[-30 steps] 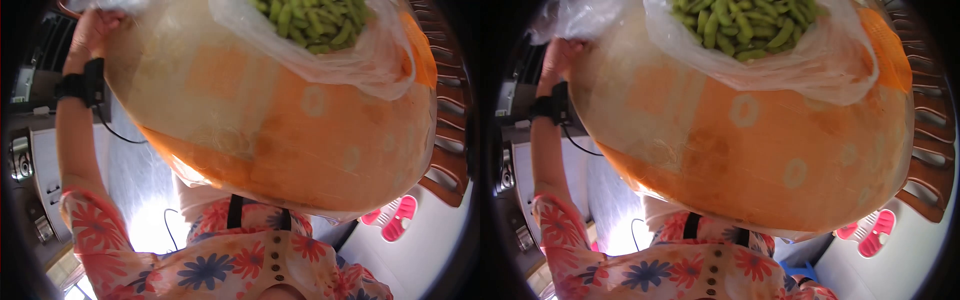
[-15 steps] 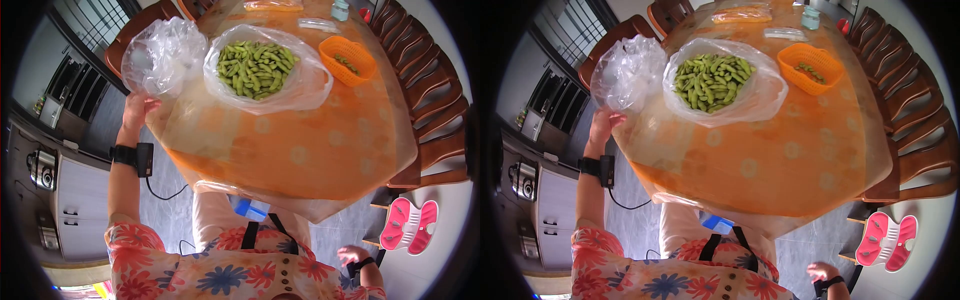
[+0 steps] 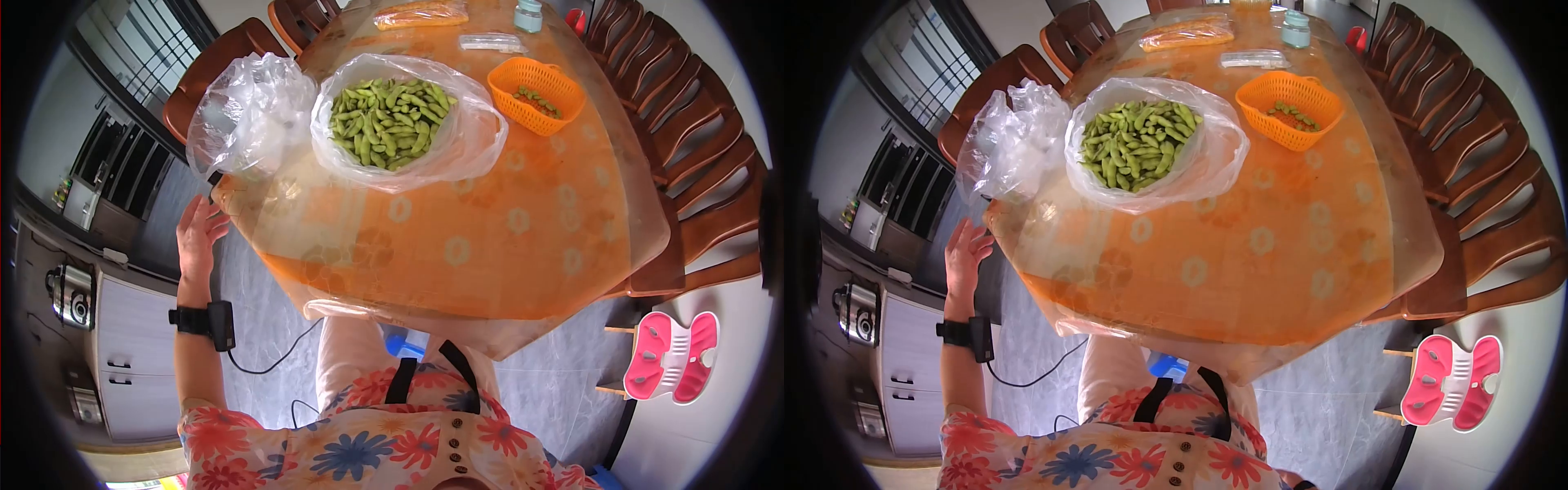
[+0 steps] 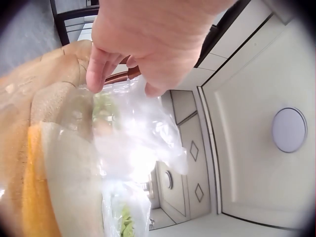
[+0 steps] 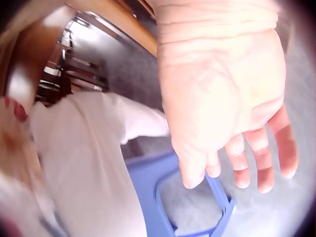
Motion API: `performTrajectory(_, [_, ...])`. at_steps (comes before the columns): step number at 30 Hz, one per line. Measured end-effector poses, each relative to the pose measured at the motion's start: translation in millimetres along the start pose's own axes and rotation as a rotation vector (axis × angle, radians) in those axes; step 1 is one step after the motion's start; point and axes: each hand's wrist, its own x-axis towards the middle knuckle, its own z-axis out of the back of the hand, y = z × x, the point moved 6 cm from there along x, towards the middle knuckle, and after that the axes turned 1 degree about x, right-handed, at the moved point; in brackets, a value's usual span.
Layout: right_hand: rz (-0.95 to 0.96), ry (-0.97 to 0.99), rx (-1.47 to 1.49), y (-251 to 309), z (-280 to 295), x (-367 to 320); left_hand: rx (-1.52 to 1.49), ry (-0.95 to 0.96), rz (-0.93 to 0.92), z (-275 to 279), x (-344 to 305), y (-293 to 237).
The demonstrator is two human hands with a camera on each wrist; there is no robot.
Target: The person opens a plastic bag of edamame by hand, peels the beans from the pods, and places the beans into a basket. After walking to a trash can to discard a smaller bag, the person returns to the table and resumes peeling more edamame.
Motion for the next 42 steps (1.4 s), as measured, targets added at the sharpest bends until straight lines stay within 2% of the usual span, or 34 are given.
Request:
performTrajectory(5, [0.030,-0.011,0.070,-40,5,7,0.081,-0.012,-0.061,2,-14,-9])
performTrajectory(11, [0.061,-0.015,0.145,-87,20,8,0.126,0.096,-0.115,-33,-32,-36])
performTrajectory(16, [0.096,-0.043,0.193,-120,48,-4,0.144,0.309,-0.257,-76,-49,-60])
performTrajectory(23, [0.161,-0.083,0.231,-135,96,-18,0.285,0.407,-0.180,-96,-67,-68])
performTrajectory(25, [0.177,-0.099,0.247,-139,105,-24,0.336,0.485,-0.140,-104,-69,-68])
performTrajectory(29, [0.214,-0.129,0.278,-146,113,-30,0.320,0.566,-0.187,-129,-68,-69])
performTrajectory(30, [0.226,-0.139,0.287,-103,90,-49,0.314,0.565,-0.193,-138,-63,-70])
performTrajectory(31, [0.311,-0.430,0.203,-34,111,-94,0.337,0.590,-0.233,-148,-57,-71])
performTrajectory(32, [0.156,-0.567,0.091,46,111,-140,0.358,0.614,-0.270,-159,-49,-71])
performTrajectory(33, [0.166,-0.680,0.048,76,148,-149,0.410,0.584,-0.390,-171,-39,-73])
performTrajectory(34, [0.305,-0.782,-0.024,106,171,-180,0.460,0.553,-0.510,-183,-29,-76])
performTrajectory(35, [0.374,-0.886,-0.188,160,156,-225,0.446,0.557,-0.510,-195,-20,-76])
performTrajectory(36, [0.459,-0.976,-0.210,210,130,-270,0.517,0.510,-0.650,-208,-15,-83])
performTrajectory(37, [0.548,-1.028,-0.284,242,118,-303,0.584,0.457,-0.790,-221,-12,-90])
performTrajectory(38, [0.636,-1.080,-0.360,268,105,-332,0.559,0.460,-0.794,-232,-8,-91])
performTrajectory(40, [0.701,-1.124,-0.373,321,63,-374,0.731,0.403,-1.023,-256,-9,-96])
performTrajectory(41, [0.773,-1.117,-0.433,347,44,-384,0.858,0.441,-0.969,-268,-7,-91])
performTrajectory(42, [0.844,-1.107,-0.493,372,23,-392,0.836,0.450,-0.969,-275,-6,-88])
